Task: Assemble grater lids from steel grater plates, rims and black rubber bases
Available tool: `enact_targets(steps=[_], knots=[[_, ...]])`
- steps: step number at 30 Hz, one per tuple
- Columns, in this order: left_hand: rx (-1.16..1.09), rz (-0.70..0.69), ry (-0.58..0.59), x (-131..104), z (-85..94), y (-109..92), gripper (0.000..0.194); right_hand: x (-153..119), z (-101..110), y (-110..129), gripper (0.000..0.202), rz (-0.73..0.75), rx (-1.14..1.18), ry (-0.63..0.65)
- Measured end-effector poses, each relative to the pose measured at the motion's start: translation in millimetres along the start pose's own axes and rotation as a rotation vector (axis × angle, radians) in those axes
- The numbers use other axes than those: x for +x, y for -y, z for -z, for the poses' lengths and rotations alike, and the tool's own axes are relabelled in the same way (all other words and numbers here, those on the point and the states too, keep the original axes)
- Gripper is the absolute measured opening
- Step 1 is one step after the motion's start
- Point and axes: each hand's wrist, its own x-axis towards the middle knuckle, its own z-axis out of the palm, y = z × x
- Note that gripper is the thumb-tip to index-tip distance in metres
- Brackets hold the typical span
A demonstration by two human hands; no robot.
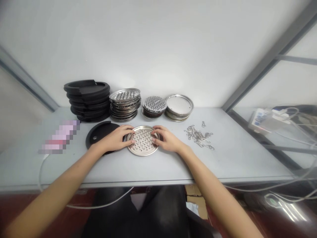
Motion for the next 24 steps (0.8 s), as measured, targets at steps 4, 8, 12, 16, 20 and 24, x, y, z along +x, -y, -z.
enact_targets(steps=[4,8,12,16,20,24], knots=[[-0.004,0.005,-0.029,0.5,0.0,0.6,0.034,1.8,1.0,-1.1,0.025,-0.026,-0.006,-0.051],[-0.033,-0.024,-0.043,0.6,2.4,-2.1,0.035,3.0,4.4,-0.4,0.024,0.0,-0.025,-0.086],[-0.037,-0.044,0.01,-1.5,4.5,-3.9,0.059,2.3,6.0,0.7,0.021,0.005,-0.052,-0.112],[-0.017,-0.025,0.099,-4.5,5.3,-2.6,0.088,0.9,5.5,1.3,0.018,-0.014,-0.092,-0.123],[-0.022,-0.022,0.128,-5.3,5.4,-0.5,0.093,0.4,5.4,2.2,0.02,0.007,-0.094,-0.144],[-0.036,-0.019,0.114,-4.6,4.4,0.5,0.095,-0.4,5.1,3.0,0.029,0.038,-0.131,-0.108]])
